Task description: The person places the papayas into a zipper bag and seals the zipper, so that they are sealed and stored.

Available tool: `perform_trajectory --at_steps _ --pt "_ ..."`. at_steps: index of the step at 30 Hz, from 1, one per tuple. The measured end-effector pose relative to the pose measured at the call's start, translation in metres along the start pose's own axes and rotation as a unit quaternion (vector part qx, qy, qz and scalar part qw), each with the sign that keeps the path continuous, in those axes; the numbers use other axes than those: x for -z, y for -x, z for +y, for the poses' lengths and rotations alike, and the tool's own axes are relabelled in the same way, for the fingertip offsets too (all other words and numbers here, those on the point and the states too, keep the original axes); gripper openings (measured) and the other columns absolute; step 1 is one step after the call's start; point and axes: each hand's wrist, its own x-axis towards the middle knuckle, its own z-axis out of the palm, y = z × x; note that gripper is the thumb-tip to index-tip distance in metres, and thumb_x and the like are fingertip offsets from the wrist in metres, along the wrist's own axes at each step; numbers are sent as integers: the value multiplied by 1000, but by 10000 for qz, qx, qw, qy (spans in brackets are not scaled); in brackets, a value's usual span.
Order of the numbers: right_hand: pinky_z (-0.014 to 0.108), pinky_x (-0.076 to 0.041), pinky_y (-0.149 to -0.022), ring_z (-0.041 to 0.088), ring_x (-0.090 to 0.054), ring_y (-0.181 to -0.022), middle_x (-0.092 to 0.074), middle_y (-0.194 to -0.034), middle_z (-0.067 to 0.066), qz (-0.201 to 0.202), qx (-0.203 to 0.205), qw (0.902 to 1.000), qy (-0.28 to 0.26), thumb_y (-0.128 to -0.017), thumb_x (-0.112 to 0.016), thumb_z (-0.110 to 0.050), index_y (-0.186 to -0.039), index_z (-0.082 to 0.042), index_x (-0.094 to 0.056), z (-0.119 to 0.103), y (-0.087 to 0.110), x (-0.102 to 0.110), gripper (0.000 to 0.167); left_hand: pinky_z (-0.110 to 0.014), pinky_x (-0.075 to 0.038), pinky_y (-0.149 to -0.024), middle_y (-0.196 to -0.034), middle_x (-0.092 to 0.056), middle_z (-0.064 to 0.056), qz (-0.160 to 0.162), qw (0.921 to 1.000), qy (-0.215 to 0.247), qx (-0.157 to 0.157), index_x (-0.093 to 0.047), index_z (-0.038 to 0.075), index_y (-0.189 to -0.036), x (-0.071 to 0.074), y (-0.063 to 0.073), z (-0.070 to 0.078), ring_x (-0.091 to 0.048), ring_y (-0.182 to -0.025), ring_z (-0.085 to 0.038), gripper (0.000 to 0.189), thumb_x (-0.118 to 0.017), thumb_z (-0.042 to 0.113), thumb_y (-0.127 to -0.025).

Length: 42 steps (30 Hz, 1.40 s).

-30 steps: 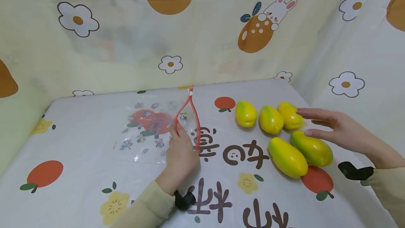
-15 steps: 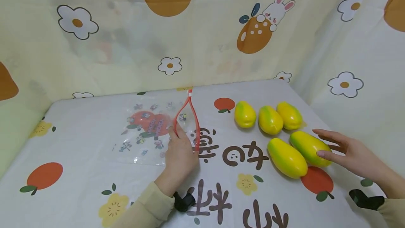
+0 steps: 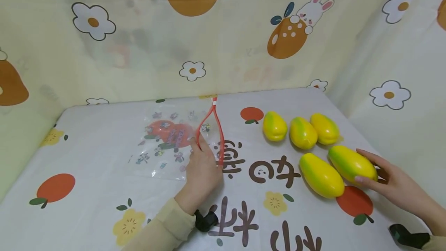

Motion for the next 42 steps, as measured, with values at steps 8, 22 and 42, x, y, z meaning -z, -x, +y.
perform_trajectory --at_steps 8,22,42 --pt "7 -46 -62 54 -49 -104 -29 -147 44 503 -119 9986 53 -103 -63 -26 -158 9 -16 6 3 12 80 -60 -58 -83 -156 -28 -32 67 10000 -30 -53 -23 -7 -155 -3 -1 1 -60 -113 -47 103 -86 11 -75" --pt "-1 -41 -65 -16 -36 -81 -32 -140 38 1137 734 9908 -63 -101 -62 -8 -160 5 -15 -54 -19 51 76 -57 -59 -82 -154 -32 -31 181 9998 -36 -66 -29 -8 -152 -6 -3 2 -60 -113 -46 96 -83 8 -76" --pt "40 -56 -94 28 -61 -112 -59 -140 13 -727 2278 9706 290 -94 -74 -37 -155 -13 -42 -218 -102 -12 72 -51 -61 -79 -154 -32 -29 224 9994 -250 21 -29 -7 -152 -6 -3 1 -61 -109 -42 95 -83 9 -76"
